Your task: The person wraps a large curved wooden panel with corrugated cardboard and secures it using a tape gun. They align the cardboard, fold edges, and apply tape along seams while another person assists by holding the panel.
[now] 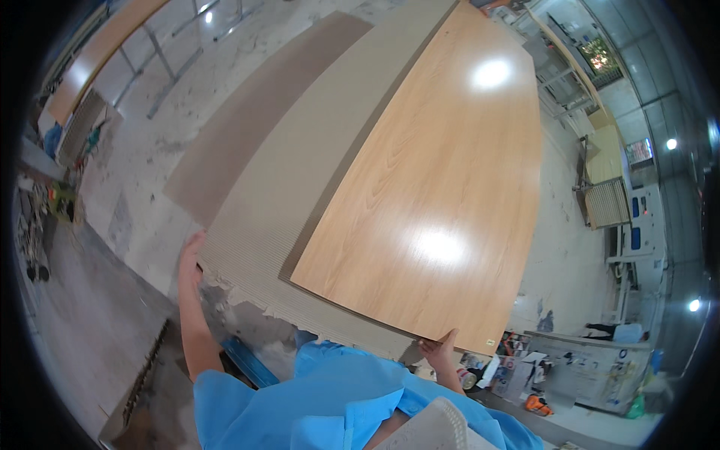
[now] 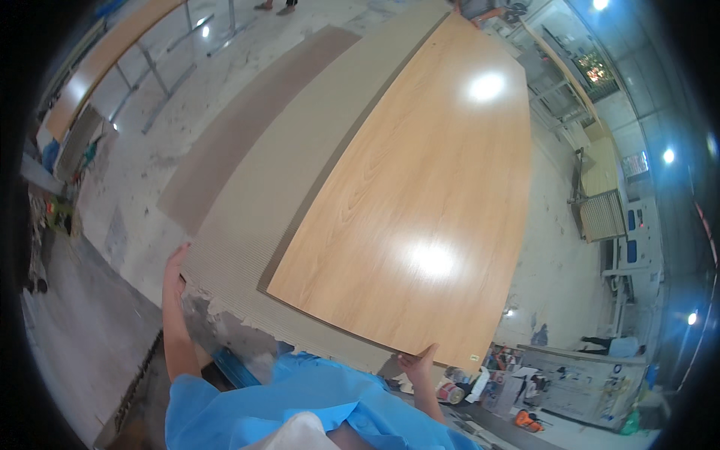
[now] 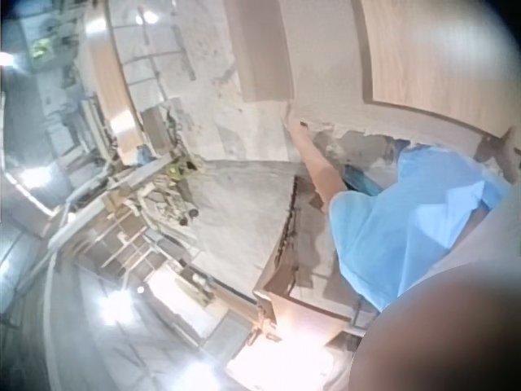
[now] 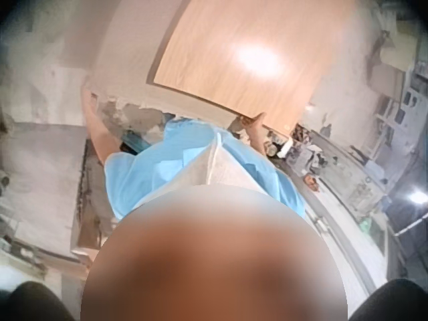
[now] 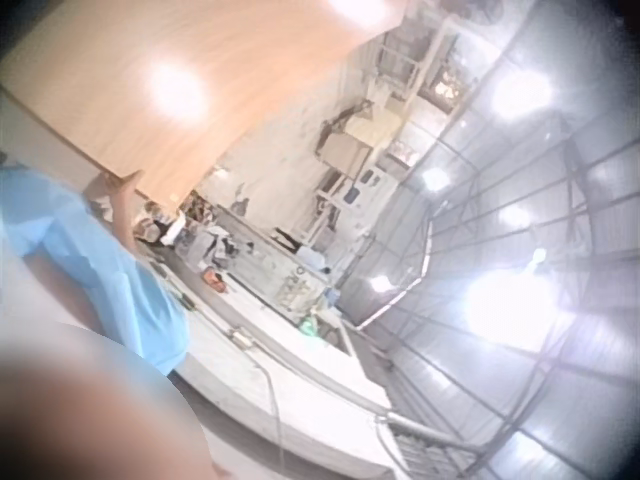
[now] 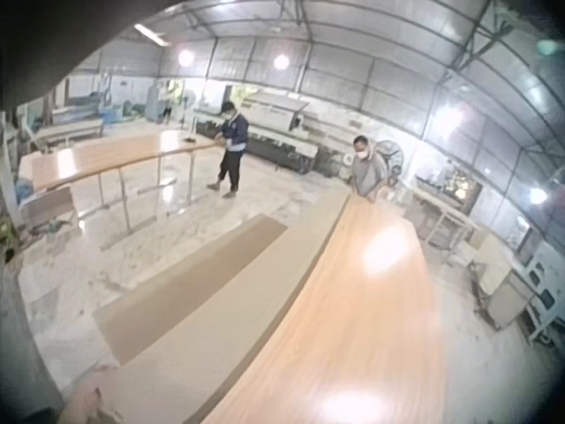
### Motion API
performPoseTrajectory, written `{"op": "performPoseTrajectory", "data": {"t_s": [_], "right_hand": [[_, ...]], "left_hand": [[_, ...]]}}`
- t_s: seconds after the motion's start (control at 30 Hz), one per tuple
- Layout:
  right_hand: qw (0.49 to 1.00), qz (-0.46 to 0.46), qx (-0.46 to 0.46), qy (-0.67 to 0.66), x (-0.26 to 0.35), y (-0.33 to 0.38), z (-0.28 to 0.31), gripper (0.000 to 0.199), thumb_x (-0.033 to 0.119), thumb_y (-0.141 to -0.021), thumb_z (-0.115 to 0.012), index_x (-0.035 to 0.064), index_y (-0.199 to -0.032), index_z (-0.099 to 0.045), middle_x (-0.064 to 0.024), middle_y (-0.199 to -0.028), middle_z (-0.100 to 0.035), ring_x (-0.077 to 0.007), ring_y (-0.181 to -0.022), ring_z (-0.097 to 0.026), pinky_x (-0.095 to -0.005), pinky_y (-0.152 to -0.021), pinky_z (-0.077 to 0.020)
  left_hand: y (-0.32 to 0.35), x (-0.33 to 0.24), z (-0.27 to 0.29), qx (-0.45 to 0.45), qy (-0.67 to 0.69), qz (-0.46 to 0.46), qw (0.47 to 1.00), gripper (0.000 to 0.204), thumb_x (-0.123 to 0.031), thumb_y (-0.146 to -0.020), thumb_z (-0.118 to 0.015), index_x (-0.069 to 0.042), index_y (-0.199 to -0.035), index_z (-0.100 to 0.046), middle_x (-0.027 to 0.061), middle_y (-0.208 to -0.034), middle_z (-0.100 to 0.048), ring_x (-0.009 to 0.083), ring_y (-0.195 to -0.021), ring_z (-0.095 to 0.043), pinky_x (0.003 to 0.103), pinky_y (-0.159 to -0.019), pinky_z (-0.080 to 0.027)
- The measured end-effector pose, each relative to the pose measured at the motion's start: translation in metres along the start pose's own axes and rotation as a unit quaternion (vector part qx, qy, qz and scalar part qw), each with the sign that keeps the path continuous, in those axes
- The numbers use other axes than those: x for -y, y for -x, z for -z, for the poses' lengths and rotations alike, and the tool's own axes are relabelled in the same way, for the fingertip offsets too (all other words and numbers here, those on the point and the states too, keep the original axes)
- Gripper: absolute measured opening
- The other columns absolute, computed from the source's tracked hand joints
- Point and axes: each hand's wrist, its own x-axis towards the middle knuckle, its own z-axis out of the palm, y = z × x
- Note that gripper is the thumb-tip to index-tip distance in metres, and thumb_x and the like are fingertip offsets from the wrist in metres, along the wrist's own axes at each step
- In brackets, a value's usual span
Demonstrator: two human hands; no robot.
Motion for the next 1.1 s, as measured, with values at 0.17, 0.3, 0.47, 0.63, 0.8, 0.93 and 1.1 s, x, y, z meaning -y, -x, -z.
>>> {"op": "performPoseTrajectory", "data": {"t_s": [0.17, 0.3, 0.47, 0.63, 0.8, 0.93, 1.1], "right_hand": [[0.995, 0.044, 0.092, 0.006, -0.002, -0.002, 0.004, 0.107, 0.093, -0.077, -0.035, 0.0022, -0.133, -0.046, -0.0249, -0.108, -0.060, -0.0326, -0.086, -0.061, -0.0474, -0.080, -0.0506], [0.989, 0.071, 0.122, -0.048, -0.007, -0.003, -0.004, 0.101, 0.091, -0.079, -0.037, 0.0060, -0.132, -0.048, -0.0167, -0.094, -0.061, -0.0282, -0.075, -0.059, -0.0415, -0.068, -0.0515], [0.974, 0.093, 0.135, -0.160, -0.011, -0.001, -0.015, 0.083, 0.082, -0.086, -0.043, 0.0135, -0.132, -0.048, -0.0132, -0.099, -0.061, -0.0257, -0.078, -0.059, -0.0344, -0.058, -0.0484], [0.977, 0.106, 0.092, -0.159, -0.016, 0.007, -0.021, 0.077, 0.076, -0.090, -0.046, 0.0119, -0.131, -0.049, -0.0142, -0.101, -0.062, -0.0252, -0.083, -0.059, -0.0340, -0.066, -0.0504], [0.978, 0.111, 0.052, -0.169, -0.034, 0.019, -0.046, 0.074, 0.073, -0.091, -0.048, 0.0091, -0.128, -0.050, -0.0131, -0.101, -0.062, -0.0250, -0.089, -0.059, -0.0349, -0.075, -0.0508], [0.976, 0.129, 0.072, -0.160, -0.055, 0.040, -0.091, 0.076, 0.069, -0.090, -0.054, -0.0032, -0.113, -0.053, -0.0164, -0.099, -0.064, -0.0271, -0.089, -0.061, -0.0374, -0.078, -0.0546], [0.969, 0.101, 0.022, -0.226, -0.080, 0.066, -0.157, 0.066, 0.061, -0.087, -0.065, -0.0016, -0.104, -0.051, -0.0169, -0.102, -0.063, -0.0280, -0.089, -0.062, -0.0388, -0.077, -0.0550]], "left_hand": [[-0.018, -0.050, -0.007, 0.095, -0.400, -0.006, 0.911, 0.036, -0.009, -0.089, -0.065, 0.002, -0.123, -0.063, 0.0079, -0.110, -0.068, 0.0159, -0.098, -0.064, 0.030, -0.085, -0.050], [0.002, -0.060, -0.020, 0.026, -0.430, -0.053, 0.901, 0.049, -0.009, -0.086, -0.066, 0.002, -0.133, -0.057, 0.0140, -0.123, -0.064, 0.0189, -0.103, -0.064, 0.034, -0.088, -0.050], [0.013, -0.056, -0.031, -0.015, -0.542, -0.122, 0.831, 0.051, -0.014, -0.083, -0.066, 0.004, -0.130, -0.056, 0.0150, -0.120, -0.065, 0.0226, -0.101, -0.062, 0.037, -0.088, -0.049], [0.011, -0.055, -0.034, -0.002, -0.547, -0.106, 0.831, 0.049, -0.014, -0.084, -0.066, 0.004, -0.128, -0.057, 0.0148, -0.113, -0.067, 0.0217, -0.099, -0.064, 0.035, -0.086, -0.049], [0.009, -0.048, -0.026, 0.052, -0.410, -0.048, 0.910, 0.041, -0.013, -0.087, -0.066, 0.002, -0.124, -0.060, 0.0104, -0.108, -0.068, 0.0186, -0.097, -0.063, 0.033, -0.088, -0.047], [0.003, -0.044, -0.018, 0.091, -0.411, -0.056, 0.905, 0.035, -0.011, -0.088, -0.066, 0.000, -0.121, -0.061, 0.0068, -0.107, -0.068, 0.0172, -0.098, -0.063, 0.032, -0.089, -0.046], [-0.010, -0.052, -0.016, 0.218, -0.308, 0.056, 0.924, 0.033, -0.014, -0.090, -0.066, -0.001, -0.119, -0.062, 0.0035, -0.108, -0.067, 0.0126, -0.101, -0.060, 0.031, -0.089, -0.046]]}}
